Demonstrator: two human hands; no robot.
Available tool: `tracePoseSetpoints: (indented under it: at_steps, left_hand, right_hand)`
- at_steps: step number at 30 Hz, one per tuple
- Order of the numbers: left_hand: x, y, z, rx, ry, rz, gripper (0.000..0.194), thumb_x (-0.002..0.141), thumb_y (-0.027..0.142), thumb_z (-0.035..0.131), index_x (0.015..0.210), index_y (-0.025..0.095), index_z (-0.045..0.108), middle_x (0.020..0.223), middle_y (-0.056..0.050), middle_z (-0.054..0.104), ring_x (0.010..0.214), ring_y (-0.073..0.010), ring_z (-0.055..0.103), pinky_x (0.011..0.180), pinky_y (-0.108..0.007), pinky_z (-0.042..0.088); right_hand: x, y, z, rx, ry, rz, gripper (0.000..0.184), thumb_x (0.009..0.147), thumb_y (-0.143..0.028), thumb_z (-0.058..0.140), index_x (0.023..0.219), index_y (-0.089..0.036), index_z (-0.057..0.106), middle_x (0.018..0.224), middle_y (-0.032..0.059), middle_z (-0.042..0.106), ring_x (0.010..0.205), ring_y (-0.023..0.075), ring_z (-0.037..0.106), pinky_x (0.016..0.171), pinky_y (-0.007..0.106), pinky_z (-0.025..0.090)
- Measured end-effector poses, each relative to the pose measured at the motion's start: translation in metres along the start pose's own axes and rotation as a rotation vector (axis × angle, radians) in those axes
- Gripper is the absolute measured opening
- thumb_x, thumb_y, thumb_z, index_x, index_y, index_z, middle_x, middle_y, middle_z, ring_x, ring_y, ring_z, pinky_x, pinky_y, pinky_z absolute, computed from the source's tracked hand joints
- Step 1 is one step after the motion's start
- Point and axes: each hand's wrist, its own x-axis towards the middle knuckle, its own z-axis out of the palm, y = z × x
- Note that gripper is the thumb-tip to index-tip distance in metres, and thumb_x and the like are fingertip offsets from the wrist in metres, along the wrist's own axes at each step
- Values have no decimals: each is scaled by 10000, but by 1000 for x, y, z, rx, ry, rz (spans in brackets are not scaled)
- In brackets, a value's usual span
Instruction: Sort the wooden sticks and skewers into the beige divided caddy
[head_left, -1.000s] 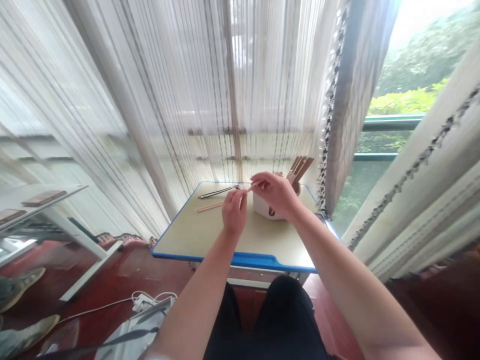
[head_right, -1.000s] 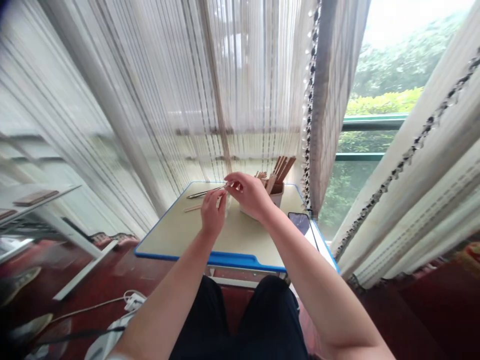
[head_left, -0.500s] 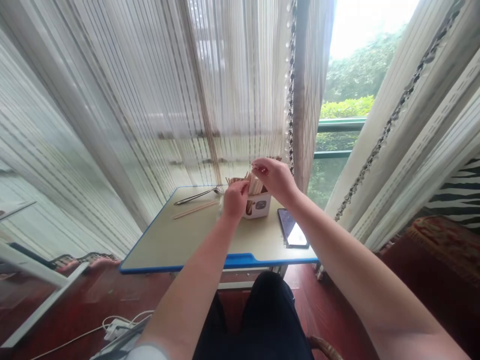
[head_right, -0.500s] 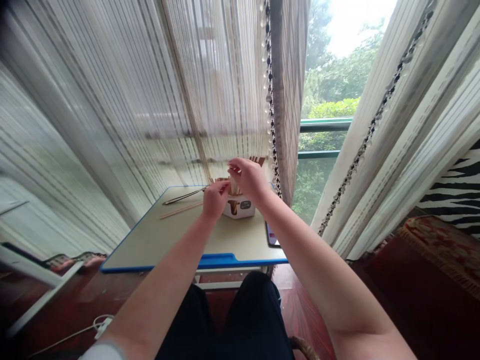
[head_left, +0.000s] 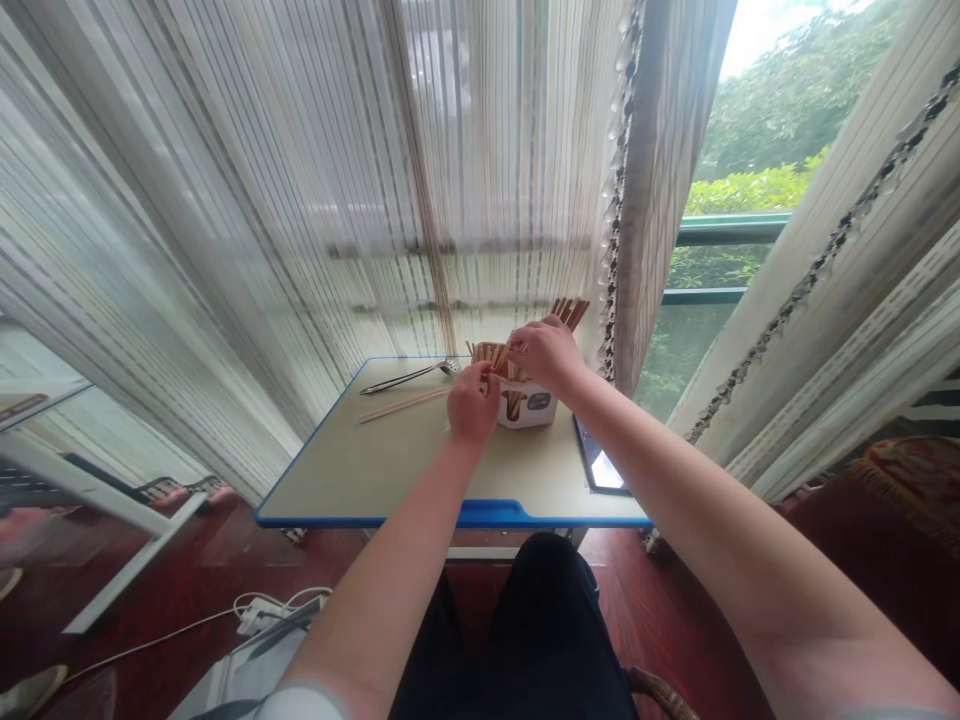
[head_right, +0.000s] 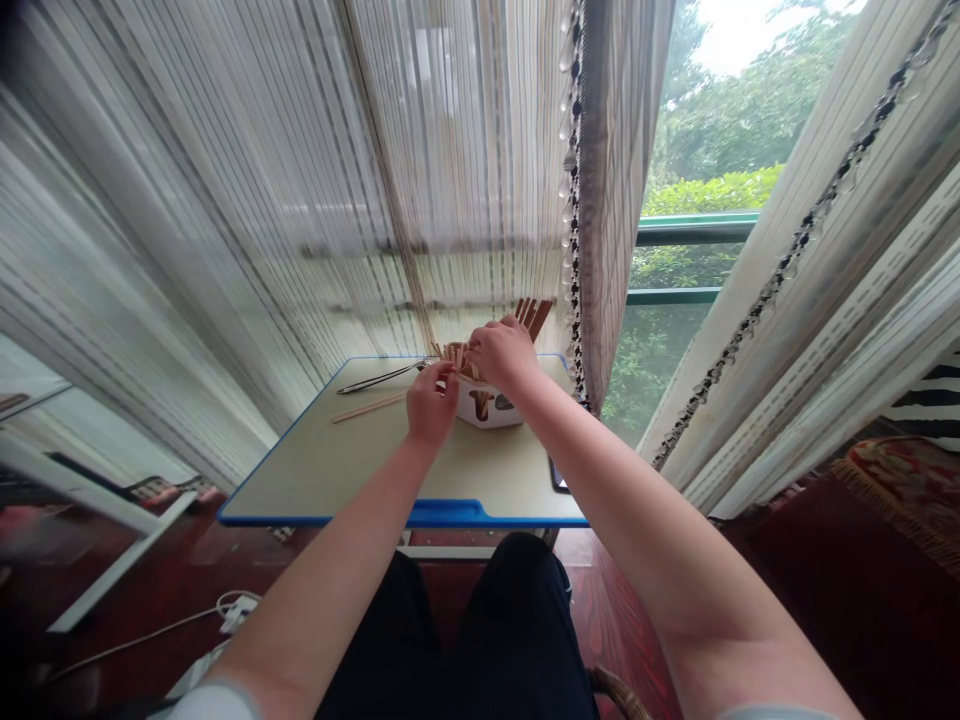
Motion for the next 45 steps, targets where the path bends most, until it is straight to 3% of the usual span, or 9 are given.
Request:
tracePoseSetpoints:
  at_steps: [10,14,17,21,25,30,37,42,45]
  left_hand:
    - [-5,0,6,-17,-68,12,191,835,175,450,962,181,592,895,-51,654,816,-152,611,784,-283,492]
    - [-3,-26,-4,68,33,33,181,835,173,451,965,182,576,957,-66,633,948,-175,576,870,-314,459]
    - [7,-62,-23,231,118,-8,197,824,179,472,992,178,575,1073,-101,586,1088,-207,509,970,-353,392]
    - [19,-122,-53,478,-110,-113,254,813,195,495,1050,179,586,1070,-98,589,1056,-226,508,952,-360,390]
    - [9,-171,-70,687,-328,-256,269,809,291,530,1034,178,624,1128,-112,587,1078,-259,491,922,-385,390]
    - [-4,-196,-68,760,-438,-348,234,846,311,481,941,213,671,1026,-90,618,987,-235,523,861,-372,403]
    - [-1,-199,-61,775,-456,-346,256,845,312,476,981,207,665,1049,-91,604,999,-241,498,883,-379,389]
    - [-3,-198,-63,737,-399,-317,353,806,262,515,1140,203,614,1187,-112,553,1110,-264,450,948,-396,362]
    - [-6,-194,-67,683,-420,-252,287,792,222,526,1043,215,665,1174,-90,562,1112,-237,453,973,-365,354]
  right_hand:
    - [-1,-6,0,-79,-17,26,205,800,-285,534,895,-200,694,957,88,646,1018,297,441,847,413,347]
    - [-9,-30,-9,-106,131,92,245,795,-274,523,981,-186,657,1034,124,601,1023,325,439,824,442,366]
    - [-15,-67,-3,-39,290,10,268,837,-269,462,1046,-188,609,1058,124,579,1002,296,469,835,423,376]
    - [-7,-112,53,123,66,-181,268,882,-279,380,1060,-215,570,983,85,614,908,225,534,748,327,416]
    - [15,-122,148,116,-294,-56,278,834,-199,422,1059,-198,585,987,96,636,903,231,561,698,307,426]
    - [23,-110,226,67,-269,-26,340,847,-170,410,1150,-162,565,1153,119,591,1068,235,502,871,322,381]
    - [16,-103,238,0,-284,16,244,869,-263,419,992,-179,611,1011,93,614,983,233,507,831,324,353]
    - [17,-104,236,-50,-249,57,317,845,-295,458,1120,-171,554,1099,107,584,982,242,500,804,331,346]
    - [15,-104,233,-81,-260,22,289,863,-310,430,1065,-169,581,1101,113,588,998,252,492,818,344,335]
